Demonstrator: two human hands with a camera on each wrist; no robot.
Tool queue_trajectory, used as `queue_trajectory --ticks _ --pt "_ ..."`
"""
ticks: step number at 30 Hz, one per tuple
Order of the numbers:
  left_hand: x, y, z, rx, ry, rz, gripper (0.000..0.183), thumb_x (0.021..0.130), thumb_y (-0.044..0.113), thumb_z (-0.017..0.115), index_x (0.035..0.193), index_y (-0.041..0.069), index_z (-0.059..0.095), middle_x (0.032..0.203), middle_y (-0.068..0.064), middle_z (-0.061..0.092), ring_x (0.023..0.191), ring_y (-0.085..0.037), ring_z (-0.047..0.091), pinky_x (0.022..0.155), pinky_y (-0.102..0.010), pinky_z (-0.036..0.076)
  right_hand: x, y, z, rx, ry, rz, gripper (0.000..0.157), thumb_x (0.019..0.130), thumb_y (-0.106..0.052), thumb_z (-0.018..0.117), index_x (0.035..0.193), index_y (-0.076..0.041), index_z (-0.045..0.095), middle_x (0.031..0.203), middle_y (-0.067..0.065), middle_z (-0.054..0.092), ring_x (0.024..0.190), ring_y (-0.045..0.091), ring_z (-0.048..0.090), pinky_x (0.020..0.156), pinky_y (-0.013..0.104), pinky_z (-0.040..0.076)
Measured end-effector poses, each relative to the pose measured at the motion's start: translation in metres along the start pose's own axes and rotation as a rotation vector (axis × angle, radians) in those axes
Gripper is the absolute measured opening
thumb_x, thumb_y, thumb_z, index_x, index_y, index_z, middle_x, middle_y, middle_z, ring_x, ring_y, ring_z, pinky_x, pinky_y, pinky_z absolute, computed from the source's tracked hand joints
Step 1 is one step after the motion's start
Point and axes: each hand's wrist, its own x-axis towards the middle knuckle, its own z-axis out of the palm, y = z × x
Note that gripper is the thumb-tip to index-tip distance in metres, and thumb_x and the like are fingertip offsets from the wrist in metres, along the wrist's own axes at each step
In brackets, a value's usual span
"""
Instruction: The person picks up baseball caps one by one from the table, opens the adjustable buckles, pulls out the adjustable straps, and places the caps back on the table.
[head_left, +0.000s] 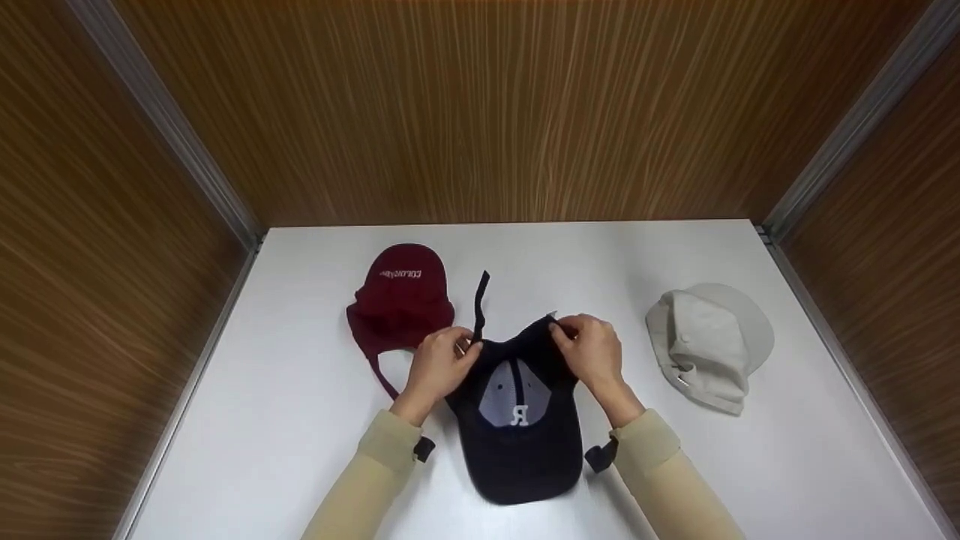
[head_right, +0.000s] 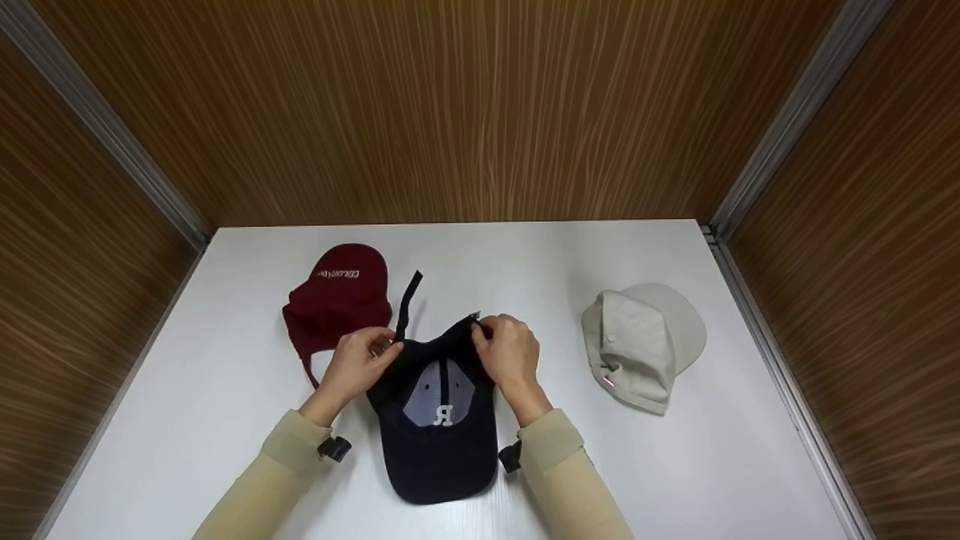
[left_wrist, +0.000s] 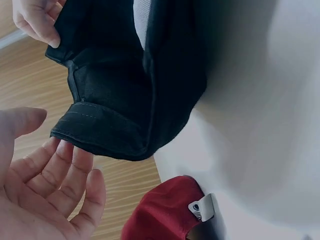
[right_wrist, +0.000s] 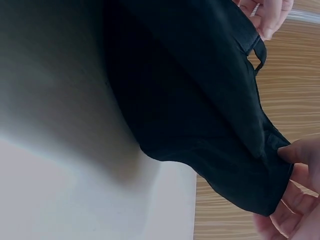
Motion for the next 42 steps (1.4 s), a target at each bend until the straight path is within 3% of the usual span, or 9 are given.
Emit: queue_trajectory --ticks 9,15,22,32,38,42 --pt "0.001 -0.001 0.000 0.018 -0.040 -0.028 0.012 0.087 0.017 0.073 0.091 0.006 0.072 0.078 -0.001 0.067 0.069 -0.015 0.063 0.066 -0.033 0.051 -0.002 0.002 -0.003 0.008 -0.036 0.009 0.013 0.086 -0.022 0.075 0.090 -0.010 0.078 0.081 0.002 0.072 0.070 0.019 0.065 0.062 0.041 0.052" --pt "0.005 -0.009 0.000 -0.069 -0.038 -0.099 0.011 0.090 0.014 0.070 0.092 0.004 0.070 0.080 -0.003 0.068 0.071 -0.017 0.064 0.068 -0.035 0.052 -0.005 0.004 -0.011 0.027 -0.077 0.015 0.016 0.086 -0.021 0.076 0.093 -0.008 0.075 0.077 0.000 0.070 0.069 0.019 0.064 0.062 0.042 0.050" --pt "0.009 -0.016 -0.001 -0.147 -0.013 -0.158 0.011 0.090 0.011 0.070 0.091 0.001 0.067 0.081 -0.007 0.068 0.074 -0.021 0.065 0.072 -0.038 0.053 -0.011 0.010 -0.028 0.079 -0.166 0.052 0.027 0.084 -0.021 0.078 0.104 -0.004 0.070 0.082 0.004 0.068 0.081 0.027 0.068 0.070 0.045 0.051" --pt "0.010 -0.016 0.000 -0.129 -0.014 -0.184 0.012 0.090 0.013 0.070 0.091 0.002 0.068 0.081 -0.006 0.068 0.074 -0.020 0.066 0.072 -0.037 0.053 -0.030 0.022 -0.048 0.140 -0.392 0.109 0.036 0.087 -0.023 0.075 0.112 0.001 0.066 0.087 0.005 0.071 0.080 0.024 0.070 0.073 0.043 0.053" --pt "0.010 -0.015 -0.001 -0.124 -0.015 -0.205 0.012 0.090 0.015 0.070 0.091 0.003 0.068 0.080 -0.005 0.067 0.073 -0.019 0.065 0.073 -0.037 0.052 -0.042 0.025 -0.052 0.189 -0.574 0.135 0.028 0.089 -0.028 0.073 0.098 -0.001 0.069 0.071 0.003 0.070 0.067 0.023 0.066 0.062 0.035 0.050" --pt "0.011 -0.015 -0.002 -0.123 -0.015 -0.211 0.014 0.090 0.016 0.071 0.091 0.002 0.069 0.081 -0.005 0.068 0.075 -0.020 0.065 0.075 -0.039 0.052 -0.047 0.025 -0.050 0.256 -0.636 0.143 0.019 0.090 -0.023 0.072 0.090 -0.004 0.069 0.068 0.004 0.067 0.062 0.026 0.064 0.055 0.031 0.049"
